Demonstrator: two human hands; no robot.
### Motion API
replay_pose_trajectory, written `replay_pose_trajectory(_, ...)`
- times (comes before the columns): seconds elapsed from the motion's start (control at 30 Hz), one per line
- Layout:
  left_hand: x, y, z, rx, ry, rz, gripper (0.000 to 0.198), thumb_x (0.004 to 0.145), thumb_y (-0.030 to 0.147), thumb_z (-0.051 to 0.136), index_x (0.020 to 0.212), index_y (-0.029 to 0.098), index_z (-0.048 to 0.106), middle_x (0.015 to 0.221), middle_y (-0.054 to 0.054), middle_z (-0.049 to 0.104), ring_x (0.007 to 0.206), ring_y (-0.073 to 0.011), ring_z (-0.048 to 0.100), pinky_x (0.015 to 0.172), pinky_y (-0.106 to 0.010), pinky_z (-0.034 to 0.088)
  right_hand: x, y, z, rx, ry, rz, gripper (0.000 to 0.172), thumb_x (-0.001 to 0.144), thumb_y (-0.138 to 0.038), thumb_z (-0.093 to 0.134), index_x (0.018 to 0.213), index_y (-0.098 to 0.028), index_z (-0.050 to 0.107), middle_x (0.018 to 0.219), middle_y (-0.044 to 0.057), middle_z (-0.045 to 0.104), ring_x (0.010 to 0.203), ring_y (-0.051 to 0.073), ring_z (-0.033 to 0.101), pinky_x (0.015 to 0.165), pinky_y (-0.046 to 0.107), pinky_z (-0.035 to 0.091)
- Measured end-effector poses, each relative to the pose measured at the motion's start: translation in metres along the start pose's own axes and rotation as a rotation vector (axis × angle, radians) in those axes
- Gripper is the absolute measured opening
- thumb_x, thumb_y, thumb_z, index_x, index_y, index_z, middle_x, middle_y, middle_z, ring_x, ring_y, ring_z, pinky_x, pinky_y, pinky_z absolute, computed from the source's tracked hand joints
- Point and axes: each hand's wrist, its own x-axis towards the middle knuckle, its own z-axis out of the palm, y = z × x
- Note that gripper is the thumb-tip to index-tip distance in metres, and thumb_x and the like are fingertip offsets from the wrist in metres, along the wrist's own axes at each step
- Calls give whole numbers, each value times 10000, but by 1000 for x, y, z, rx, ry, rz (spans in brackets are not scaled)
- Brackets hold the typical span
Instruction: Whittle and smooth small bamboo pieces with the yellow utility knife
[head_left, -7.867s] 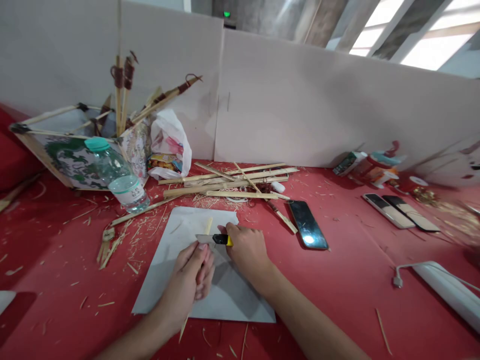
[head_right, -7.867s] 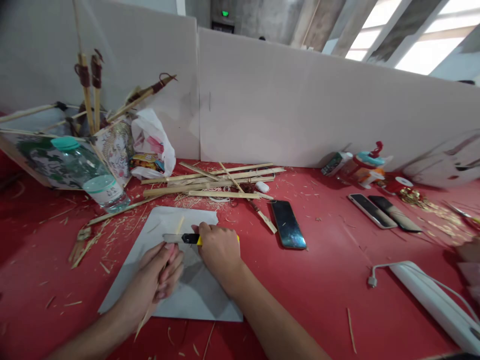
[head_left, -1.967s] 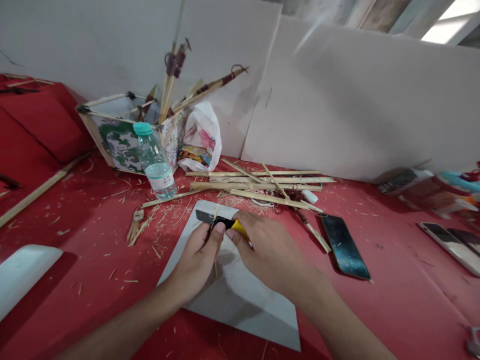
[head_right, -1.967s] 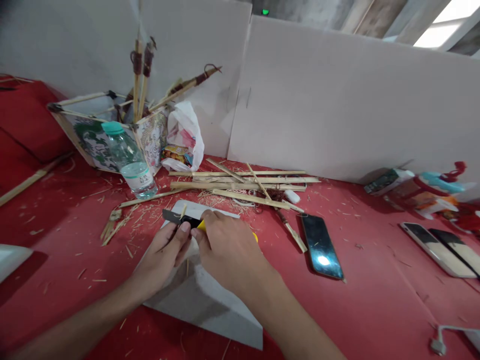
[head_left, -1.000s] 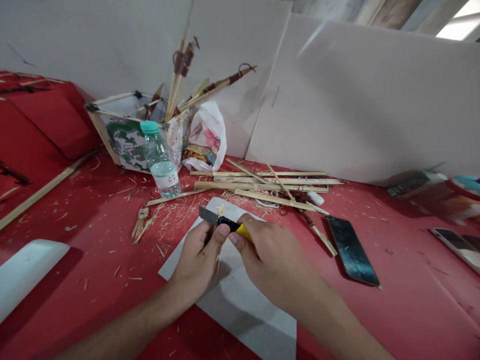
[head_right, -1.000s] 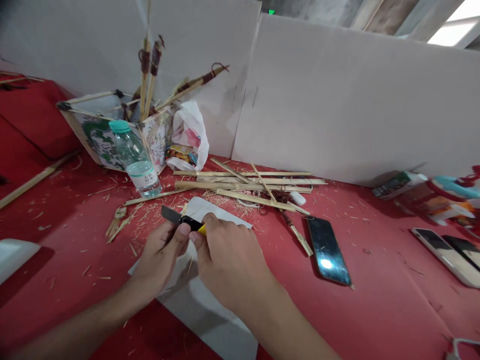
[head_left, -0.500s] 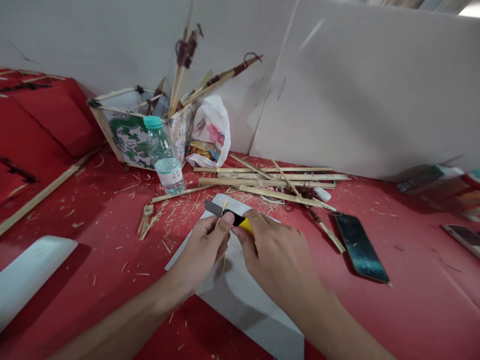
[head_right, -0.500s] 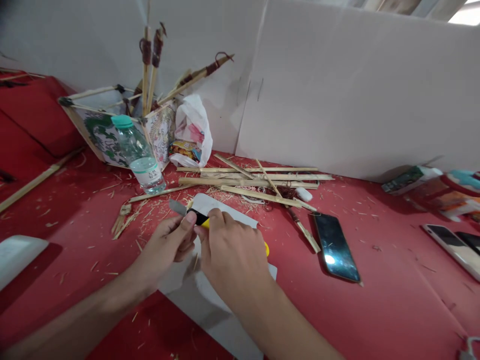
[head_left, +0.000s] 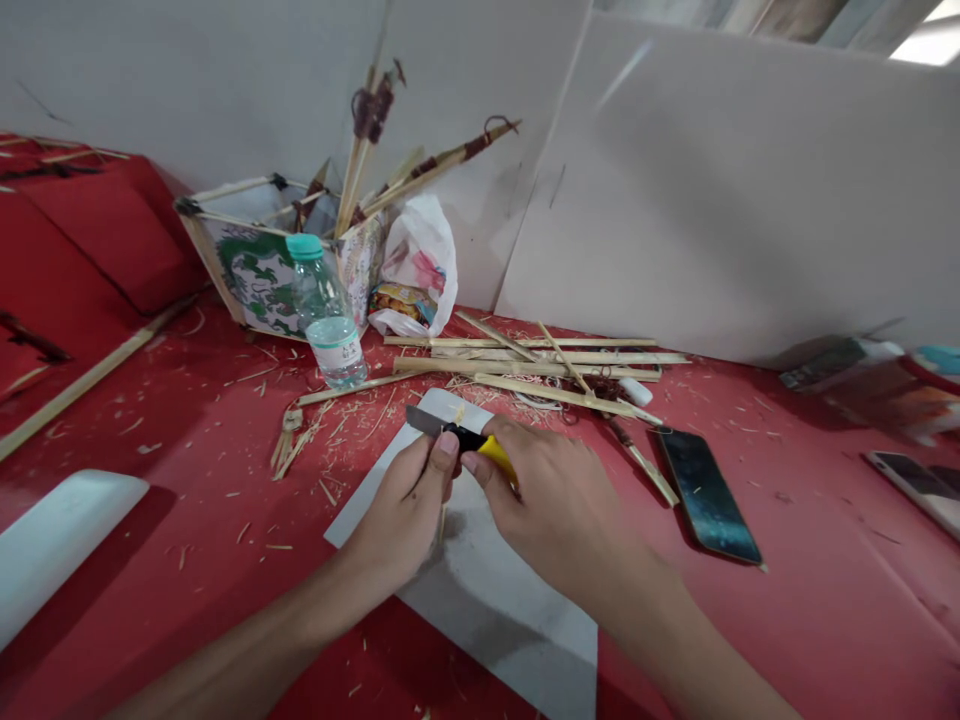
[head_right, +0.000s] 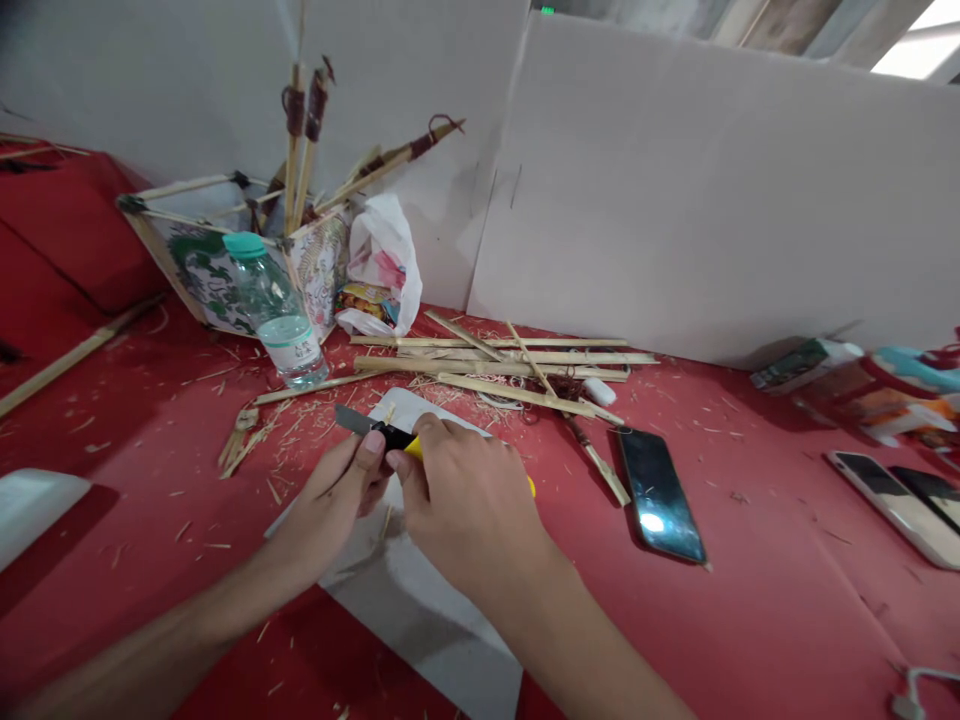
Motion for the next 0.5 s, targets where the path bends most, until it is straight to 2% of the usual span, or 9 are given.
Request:
replay_pose_trajectory(0.1,1,1,2,-28,20,67,375,971,549,474,890,200,586,768,0,549,712,-126,519,668,-249,443,-1,2,-2,47,-36,-3,203,991,-343,469,918,-196,588,735,24,667,601,169,524,542,306,196)
replay_pose_trajectory(0.23,2,5,3,-7,65,112,340,955,532,520,926,201,594,838,-19,609,814,-155,565,741,-269,468,-1,2,-4,88,-66,-3,197,992,-343,463,908,-200,568,697,4,634,575,153,484,536,299,184)
replay_pose_trajectory(0.4,1,9,0,64,93,132,324,950,514,538,898,199,592,823,-9,600,778,-146,538,697,-251,442,1,2,-8,109,-99,7,172,989,-334,476,940,-199,572,724,11,646,588,152,510,536,294,206)
replay_pose_trajectory(0.5,0,9,-1,111,131,121,357,940,523,550,813,190,573,732,9,536,685,-128,480,599,-233,384,2,4,-7,120,-84,2,174,988,-339,486,969,-197,586,768,23,675,651,171,570,553,292,251)
